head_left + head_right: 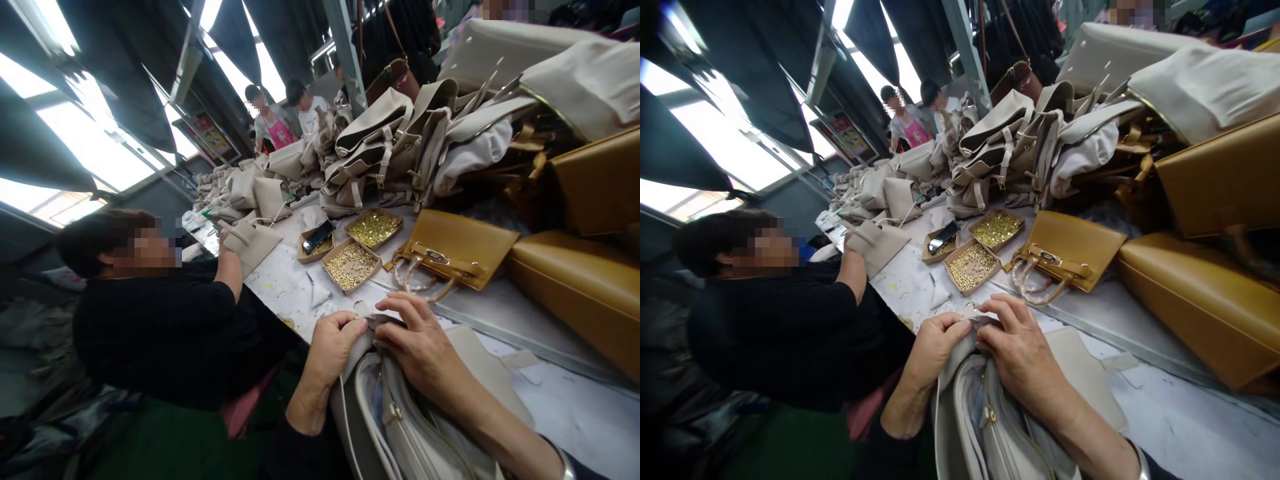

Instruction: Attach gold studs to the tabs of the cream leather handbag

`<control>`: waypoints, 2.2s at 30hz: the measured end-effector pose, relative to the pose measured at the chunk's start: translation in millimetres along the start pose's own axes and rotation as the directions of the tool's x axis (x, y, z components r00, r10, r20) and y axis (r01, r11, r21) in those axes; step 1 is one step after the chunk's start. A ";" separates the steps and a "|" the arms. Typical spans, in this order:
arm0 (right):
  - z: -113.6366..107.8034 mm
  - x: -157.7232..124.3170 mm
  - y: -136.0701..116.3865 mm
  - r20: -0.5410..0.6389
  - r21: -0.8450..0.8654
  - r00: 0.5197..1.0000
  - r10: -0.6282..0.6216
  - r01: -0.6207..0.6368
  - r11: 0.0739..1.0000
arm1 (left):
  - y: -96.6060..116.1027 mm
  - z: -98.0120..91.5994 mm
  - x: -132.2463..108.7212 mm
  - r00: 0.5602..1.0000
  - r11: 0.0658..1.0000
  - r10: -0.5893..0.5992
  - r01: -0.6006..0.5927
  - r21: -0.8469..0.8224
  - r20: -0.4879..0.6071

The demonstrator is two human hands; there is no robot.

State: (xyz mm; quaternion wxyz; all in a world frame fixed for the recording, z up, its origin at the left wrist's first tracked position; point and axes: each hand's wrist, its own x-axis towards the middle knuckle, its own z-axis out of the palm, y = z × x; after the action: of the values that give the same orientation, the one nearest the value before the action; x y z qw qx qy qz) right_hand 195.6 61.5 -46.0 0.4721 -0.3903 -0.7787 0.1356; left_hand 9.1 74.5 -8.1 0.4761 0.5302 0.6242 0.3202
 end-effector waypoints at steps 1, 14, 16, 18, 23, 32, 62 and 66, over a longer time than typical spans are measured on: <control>0.9 -0.3 3.0 -0.010 0.003 1.000 -0.003 0.003 1.000 | 0.9 1.6 1.1 1.000 1.000 0.011 -0.010 0.023 -0.023; -1.2 -5.0 10.9 -0.030 0.018 0.999 -0.025 0.026 0.999 | 2.0 11.7 9.5 0.994 0.993 -0.107 0.106 -0.047 -0.006; -0.4 -5.9 12.3 -0.031 0.015 0.999 -0.019 0.019 1.000 | 4.2 12.2 9.8 0.994 0.993 -0.111 0.111 -0.048 -0.006; 0.0 -7.0 13.0 -0.038 0.007 0.999 -0.019 0.019 1.000 | 6.4 13.4 9.8 0.994 0.993 -0.112 0.112 -0.045 -0.009; -1.7 -7.4 11.0 -0.063 -0.009 0.998 -0.020 0.019 1.000 | 10.3 15.7 8.2 0.993 0.992 -0.114 0.114 -0.054 -0.008; -1.4 -7.1 18.4 -0.052 0.139 0.996 0.078 -0.070 0.988 | 10.8 16.5 6.5 0.995 0.994 -0.098 0.098 -0.043 0.000; 7.7 1.3 15.5 0.196 0.389 0.798 0.571 -0.597 0.701 | 1.1 17.7 2.5 0.989 0.980 -0.149 0.145 -0.136 -0.017; 8.8 5.5 17.6 0.217 0.370 0.775 0.593 -0.628 0.685 | -0.8 17.5 2.1 0.989 0.977 -0.151 0.147 -0.152 -0.011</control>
State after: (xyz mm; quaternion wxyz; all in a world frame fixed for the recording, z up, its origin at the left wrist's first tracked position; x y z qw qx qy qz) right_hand 195.2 78.6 -57.3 0.4411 -0.5097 -0.5737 0.4653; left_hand 25.1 74.5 -15.4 0.5305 0.4409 0.6415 0.3357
